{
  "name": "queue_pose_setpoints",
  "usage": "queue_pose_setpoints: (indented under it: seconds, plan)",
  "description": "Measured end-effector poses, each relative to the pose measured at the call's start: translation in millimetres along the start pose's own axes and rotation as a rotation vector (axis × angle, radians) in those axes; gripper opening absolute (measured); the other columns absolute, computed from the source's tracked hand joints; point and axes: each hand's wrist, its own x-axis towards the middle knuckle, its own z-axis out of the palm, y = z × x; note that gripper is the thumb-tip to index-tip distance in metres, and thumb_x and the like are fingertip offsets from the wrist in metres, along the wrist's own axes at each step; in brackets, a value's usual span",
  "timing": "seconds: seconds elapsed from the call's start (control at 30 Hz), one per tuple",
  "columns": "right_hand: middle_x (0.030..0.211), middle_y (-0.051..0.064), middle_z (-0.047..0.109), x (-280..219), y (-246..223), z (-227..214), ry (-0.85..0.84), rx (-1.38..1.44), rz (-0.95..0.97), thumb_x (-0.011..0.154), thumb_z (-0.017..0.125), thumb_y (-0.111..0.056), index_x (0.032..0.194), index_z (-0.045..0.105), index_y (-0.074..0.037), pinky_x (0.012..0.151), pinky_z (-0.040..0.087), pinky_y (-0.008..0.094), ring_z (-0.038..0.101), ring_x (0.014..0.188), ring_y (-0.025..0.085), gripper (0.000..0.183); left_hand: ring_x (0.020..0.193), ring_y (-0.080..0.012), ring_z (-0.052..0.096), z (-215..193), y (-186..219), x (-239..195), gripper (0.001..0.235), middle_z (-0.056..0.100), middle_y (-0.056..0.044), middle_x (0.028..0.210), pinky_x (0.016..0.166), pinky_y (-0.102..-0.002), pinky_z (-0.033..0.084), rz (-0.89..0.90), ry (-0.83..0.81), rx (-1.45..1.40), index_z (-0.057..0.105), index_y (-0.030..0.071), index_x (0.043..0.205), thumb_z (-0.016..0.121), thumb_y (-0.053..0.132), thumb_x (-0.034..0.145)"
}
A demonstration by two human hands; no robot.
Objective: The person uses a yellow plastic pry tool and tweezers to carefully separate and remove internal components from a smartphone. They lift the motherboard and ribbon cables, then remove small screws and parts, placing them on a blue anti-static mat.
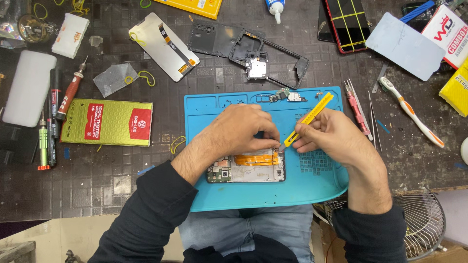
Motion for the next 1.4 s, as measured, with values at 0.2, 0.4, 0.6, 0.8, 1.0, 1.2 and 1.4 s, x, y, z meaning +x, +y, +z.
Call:
queue_pose_setpoints:
  seconds: [0.2,0.4,0.6,0.8,1.0,1.2,1.4]
  plan:
    - [0.095,0.018,0.073,-29.2,21.1,12.3,0.125,0.235,-0.267,0.096,0.062,-0.009,0.111,0.059,0.007,0.075,0.068,0.037,0.078,0.086,0.026,0.022,0.082,-0.0152,0.066,-1.3,1.2,0.3,0.019,0.071,0.009,0.074,0.071,-0.036,0.053,-0.006,-0.009,-0.004,0.081,0.024,0.087,0.077,0.043,0.085]
    - [0.101,0.019,0.07,-59.2,53.3,42.0,0.407,0.477,-0.581,0.105,0.062,-0.013,0.114,0.055,0.004,0.08,0.067,0.04,0.076,0.089,0.027,0.02,0.088,-0.0154,0.067,-9.4,3.9,-4.4,0.022,0.072,0.008,0.081,0.079,-0.037,0.053,0.007,-0.005,-0.085,0.079,0.022,0.095,0.08,0.042,0.087]
    - [0.102,0.019,0.069,-51.3,67.7,41.8,0.407,0.578,-0.574,0.107,0.063,-0.014,0.115,0.055,0.004,0.08,0.066,0.039,0.074,0.088,0.025,0.021,0.094,-0.0209,0.064,-14.4,15.1,-14.7,0.061,0.065,0.0,0.095,0.082,-0.04,0.049,0.126,-0.119,-0.157,0.072,0.018,0.098,0.093,0.047,0.049]
    - [0.103,0.019,0.07,-51.5,67.2,42.4,0.388,0.577,-0.572,0.105,0.064,-0.013,0.113,0.054,0.002,0.078,0.067,0.039,0.074,0.087,0.024,0.019,0.096,-0.02,0.067,-10.1,12.4,-10.1,0.03,0.067,0.003,0.093,0.089,-0.04,0.05,0.126,-0.073,-0.14,0.073,0.019,0.096,0.083,0.03,0.07]
    - [0.106,0.021,0.07,-56.3,69.5,46.3,0.35,0.502,-0.673,0.104,0.065,-0.01,0.113,0.054,0.002,0.083,0.068,0.042,0.075,0.092,0.027,0.019,0.083,-0.022,0.071,-7.2,13.0,-11.1,0.008,0.071,-0.001,0.083,0.071,-0.039,0.057,0.105,-0.034,-0.058,0.075,0.017,0.081,0.073,0.024,0.077]
    - [0.107,0.021,0.071,-61.3,73.9,50.4,0.302,0.416,-0.755,0.101,0.068,-0.006,0.108,0.053,0.001,0.084,0.067,0.04,0.076,0.095,0.029,0.018,0.071,-0.021,0.071,-12.1,16.7,-8.7,0.014,0.071,-0.001,0.073,0.062,-0.037,0.055,0.013,-0.032,-0.045,0.069,0.012,0.08,0.072,0.025,0.084]
    - [0.104,0.018,0.074,-74.2,72.5,62.3,0.503,-0.022,-0.856,0.092,0.077,-0.005,0.098,0.056,-0.001,0.085,0.063,0.032,0.076,0.096,0.022,0.022,0.069,-0.0212,0.071,-11.7,16.0,-8.2,0.016,0.07,-0.002,0.071,0.061,-0.038,0.055,-0.014,-0.045,-0.041,0.066,0.011,0.081,0.071,0.025,0.086]
